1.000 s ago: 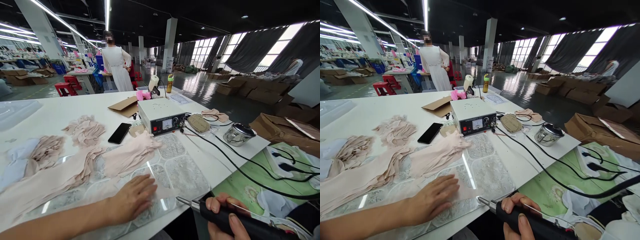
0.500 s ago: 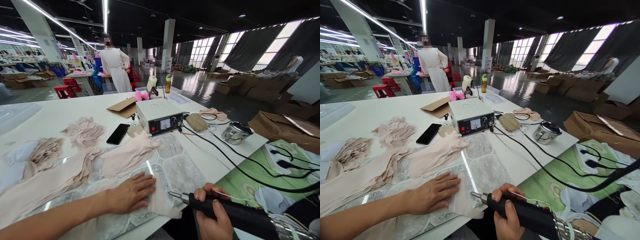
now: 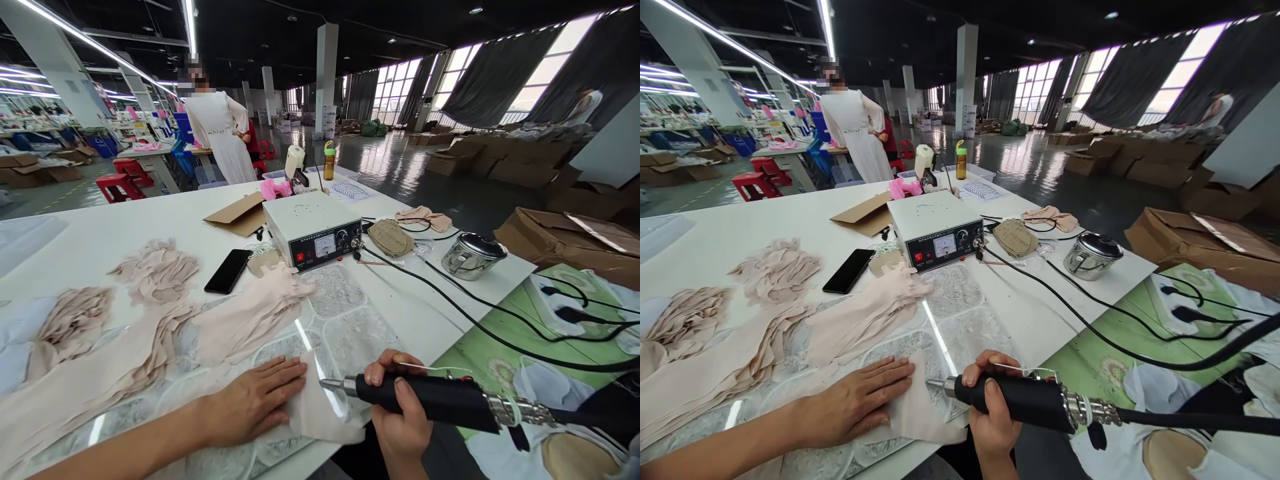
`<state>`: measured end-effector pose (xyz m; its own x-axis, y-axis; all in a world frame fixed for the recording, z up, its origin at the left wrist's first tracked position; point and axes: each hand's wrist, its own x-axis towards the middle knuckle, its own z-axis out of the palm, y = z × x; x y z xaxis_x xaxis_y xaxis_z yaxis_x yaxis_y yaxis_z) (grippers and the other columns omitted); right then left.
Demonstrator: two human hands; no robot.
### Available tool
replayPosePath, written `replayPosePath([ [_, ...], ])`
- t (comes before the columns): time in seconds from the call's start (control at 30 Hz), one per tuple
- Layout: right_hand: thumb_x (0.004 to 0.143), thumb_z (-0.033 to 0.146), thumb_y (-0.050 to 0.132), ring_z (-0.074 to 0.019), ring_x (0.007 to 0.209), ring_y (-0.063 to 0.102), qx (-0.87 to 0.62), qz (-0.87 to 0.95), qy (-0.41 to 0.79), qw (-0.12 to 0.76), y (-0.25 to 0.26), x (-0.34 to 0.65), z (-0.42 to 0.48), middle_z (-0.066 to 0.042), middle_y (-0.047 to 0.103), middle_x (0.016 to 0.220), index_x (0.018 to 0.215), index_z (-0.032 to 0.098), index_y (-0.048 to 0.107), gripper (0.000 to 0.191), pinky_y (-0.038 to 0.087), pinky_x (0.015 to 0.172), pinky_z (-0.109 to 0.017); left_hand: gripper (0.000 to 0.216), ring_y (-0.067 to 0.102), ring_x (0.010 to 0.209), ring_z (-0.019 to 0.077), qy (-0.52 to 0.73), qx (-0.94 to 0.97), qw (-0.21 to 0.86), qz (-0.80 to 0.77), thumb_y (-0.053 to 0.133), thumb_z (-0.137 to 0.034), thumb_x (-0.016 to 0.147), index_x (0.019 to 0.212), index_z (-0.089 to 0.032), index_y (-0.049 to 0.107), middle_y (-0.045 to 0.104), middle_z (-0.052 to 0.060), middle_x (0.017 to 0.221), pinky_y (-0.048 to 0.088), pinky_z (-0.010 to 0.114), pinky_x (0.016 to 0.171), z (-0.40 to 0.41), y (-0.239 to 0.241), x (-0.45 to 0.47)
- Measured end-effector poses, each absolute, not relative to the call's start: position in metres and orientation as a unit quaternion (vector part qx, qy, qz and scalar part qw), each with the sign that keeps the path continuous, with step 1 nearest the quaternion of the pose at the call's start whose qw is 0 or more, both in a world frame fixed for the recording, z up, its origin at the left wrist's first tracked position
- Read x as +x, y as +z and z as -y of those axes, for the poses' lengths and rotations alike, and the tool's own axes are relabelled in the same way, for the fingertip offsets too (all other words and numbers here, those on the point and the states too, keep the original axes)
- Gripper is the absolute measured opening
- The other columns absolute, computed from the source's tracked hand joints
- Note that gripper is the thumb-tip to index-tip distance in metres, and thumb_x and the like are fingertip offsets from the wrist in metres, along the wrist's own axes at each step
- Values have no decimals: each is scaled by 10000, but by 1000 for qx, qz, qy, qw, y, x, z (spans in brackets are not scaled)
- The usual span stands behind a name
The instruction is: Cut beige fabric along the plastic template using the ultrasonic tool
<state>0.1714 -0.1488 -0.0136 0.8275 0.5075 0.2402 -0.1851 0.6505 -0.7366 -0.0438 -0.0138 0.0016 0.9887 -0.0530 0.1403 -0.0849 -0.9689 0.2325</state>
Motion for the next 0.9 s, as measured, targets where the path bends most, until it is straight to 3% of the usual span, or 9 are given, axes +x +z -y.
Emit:
replayPosePath([
  [0.9, 788, 318, 569, -97, 492, 495, -344, 236, 227, 880, -13, 179, 138, 18, 525, 739, 867, 217, 616, 137, 427, 492, -273, 558, 409, 1400, 287, 57, 989, 135, 6, 515, -278, 1009, 1513, -136, 320, 430, 163, 1504, 371, 444, 1160, 20, 2, -43],
])
